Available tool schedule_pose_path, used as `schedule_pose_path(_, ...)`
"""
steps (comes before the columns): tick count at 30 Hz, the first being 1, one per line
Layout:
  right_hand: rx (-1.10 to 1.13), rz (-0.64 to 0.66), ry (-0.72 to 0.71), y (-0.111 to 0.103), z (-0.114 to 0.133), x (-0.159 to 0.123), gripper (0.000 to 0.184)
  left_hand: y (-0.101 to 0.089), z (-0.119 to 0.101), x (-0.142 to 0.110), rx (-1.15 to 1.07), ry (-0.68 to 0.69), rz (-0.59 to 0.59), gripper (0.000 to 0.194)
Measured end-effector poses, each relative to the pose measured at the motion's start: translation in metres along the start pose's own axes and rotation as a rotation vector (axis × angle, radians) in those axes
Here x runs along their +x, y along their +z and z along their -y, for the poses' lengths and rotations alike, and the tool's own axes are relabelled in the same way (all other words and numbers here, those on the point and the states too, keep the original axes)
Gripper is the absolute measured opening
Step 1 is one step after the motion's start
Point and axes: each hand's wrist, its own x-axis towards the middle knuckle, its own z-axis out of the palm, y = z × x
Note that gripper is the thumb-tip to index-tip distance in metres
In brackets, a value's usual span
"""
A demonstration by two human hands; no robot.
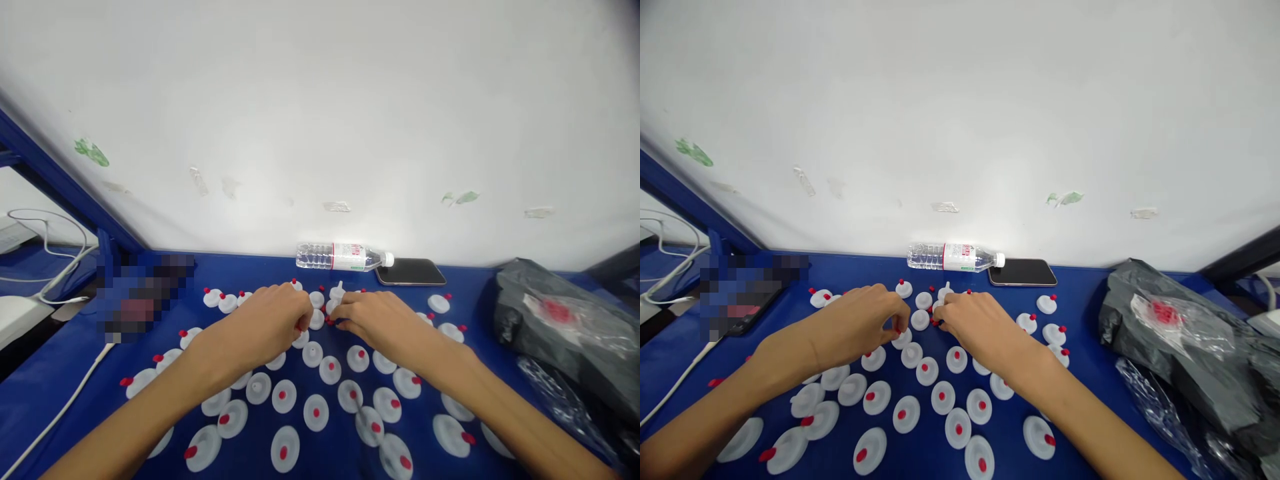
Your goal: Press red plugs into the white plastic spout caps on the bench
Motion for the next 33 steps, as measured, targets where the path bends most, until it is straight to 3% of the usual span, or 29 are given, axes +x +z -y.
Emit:
schedule_pose_path(8,-0.031,0.015,-0.054,0.015,0.0,0.003,0.009,-0.001,0.001,0.002,0.047,0.001,0.033,0.027)
schedule_pose_path(15,-0.019,0.026,-0.056,0.008,-0.001,-0.003,0.009,-0.016,0.016,-0.002,0.065,-0.066,-0.003,0.028)
schedule_pose_path(23,0.031,0.01,-0.088,0.012,0.002,-0.004,0.019,-0.001,0.017,0.001,0.135,-0.077,0.046,0.031)
schedule_pose_path(33,0.119,-0.186,0.099,-0.017,-0.01,-0.003,0.025,0.004,0.011,0.009,0.178,-0.058,0.12,0.006)
